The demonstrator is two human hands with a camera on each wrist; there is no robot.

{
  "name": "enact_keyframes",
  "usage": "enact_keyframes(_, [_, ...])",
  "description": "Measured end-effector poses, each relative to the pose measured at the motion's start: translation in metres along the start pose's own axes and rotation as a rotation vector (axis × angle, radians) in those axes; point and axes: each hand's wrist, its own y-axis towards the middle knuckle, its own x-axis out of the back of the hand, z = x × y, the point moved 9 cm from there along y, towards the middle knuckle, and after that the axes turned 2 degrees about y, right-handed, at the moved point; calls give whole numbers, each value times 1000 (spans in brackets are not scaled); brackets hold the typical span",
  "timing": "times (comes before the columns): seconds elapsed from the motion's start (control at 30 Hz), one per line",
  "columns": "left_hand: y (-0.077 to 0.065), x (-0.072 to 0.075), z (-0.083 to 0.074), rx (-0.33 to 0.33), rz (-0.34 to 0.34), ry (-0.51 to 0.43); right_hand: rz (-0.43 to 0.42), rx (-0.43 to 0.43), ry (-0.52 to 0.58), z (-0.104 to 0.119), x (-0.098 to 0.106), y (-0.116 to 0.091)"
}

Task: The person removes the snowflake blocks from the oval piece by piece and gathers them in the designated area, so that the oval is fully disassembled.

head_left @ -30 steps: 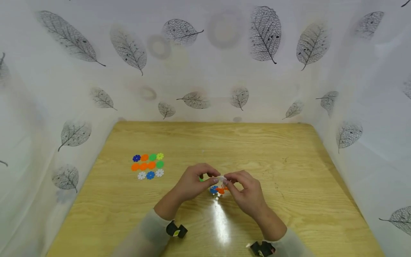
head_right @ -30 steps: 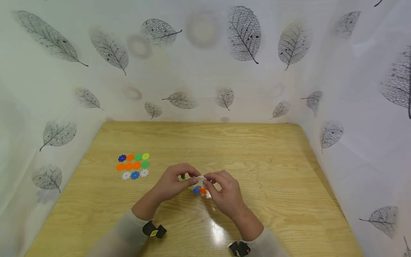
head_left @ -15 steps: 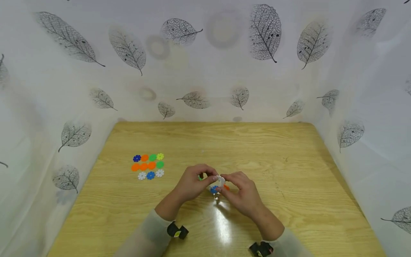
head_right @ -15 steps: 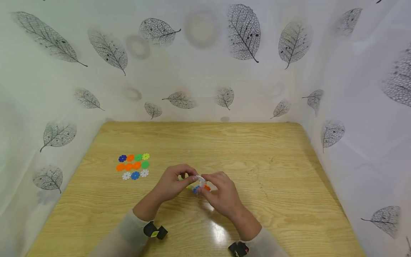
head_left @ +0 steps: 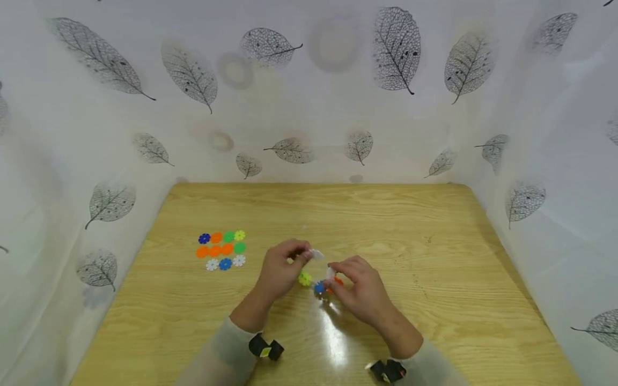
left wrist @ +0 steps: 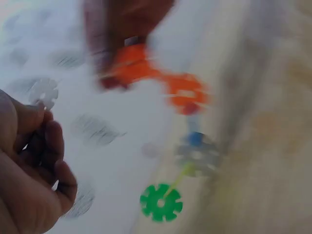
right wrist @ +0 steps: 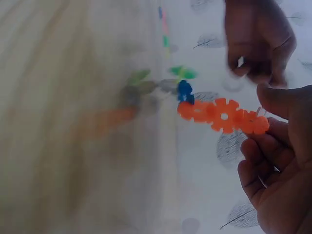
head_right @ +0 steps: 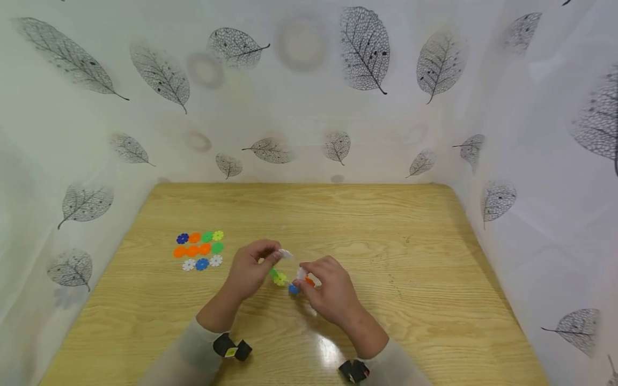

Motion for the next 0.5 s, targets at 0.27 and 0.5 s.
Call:
enact_keyframes(0.27, [1,70,23,195,-101,17,-15,-55,15,-14,1,-6])
enact_keyframes(0.5, [-27,112,65,418,-151,-72,-2,-144,34,-23,1,-10])
